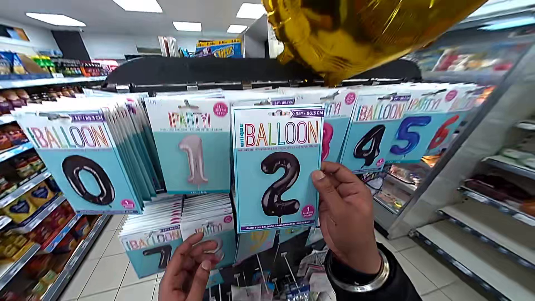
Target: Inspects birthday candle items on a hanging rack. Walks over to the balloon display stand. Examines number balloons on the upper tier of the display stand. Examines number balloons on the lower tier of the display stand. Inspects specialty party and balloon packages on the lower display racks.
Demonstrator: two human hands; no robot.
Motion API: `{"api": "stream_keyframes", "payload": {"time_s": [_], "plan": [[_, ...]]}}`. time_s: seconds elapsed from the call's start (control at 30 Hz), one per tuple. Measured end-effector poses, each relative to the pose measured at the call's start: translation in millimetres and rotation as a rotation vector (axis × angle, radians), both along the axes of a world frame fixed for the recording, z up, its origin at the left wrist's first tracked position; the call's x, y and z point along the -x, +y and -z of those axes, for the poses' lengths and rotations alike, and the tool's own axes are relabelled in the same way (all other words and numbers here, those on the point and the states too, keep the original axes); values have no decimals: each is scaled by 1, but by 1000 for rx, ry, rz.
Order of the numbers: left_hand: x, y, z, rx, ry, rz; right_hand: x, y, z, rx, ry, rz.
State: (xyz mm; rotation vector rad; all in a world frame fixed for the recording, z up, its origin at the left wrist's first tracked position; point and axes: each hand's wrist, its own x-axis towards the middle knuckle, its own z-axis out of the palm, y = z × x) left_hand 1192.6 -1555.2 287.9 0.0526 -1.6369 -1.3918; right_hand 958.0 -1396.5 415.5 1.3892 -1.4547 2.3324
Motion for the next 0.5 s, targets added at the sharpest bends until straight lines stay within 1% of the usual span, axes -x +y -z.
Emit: {"api": "stream_keyframes", "payload": {"time_s": [0.23,0.4,0.5], "plan": [[0,-13,7,-10,28,71,8,-12,-14,4,-50,67],[-1,-19,14,-16,13,90,6,-19,-13,-30,-30,106],[-2,-19,14,-20,12,78,10,-26,-8,-51,-62,98]]}}
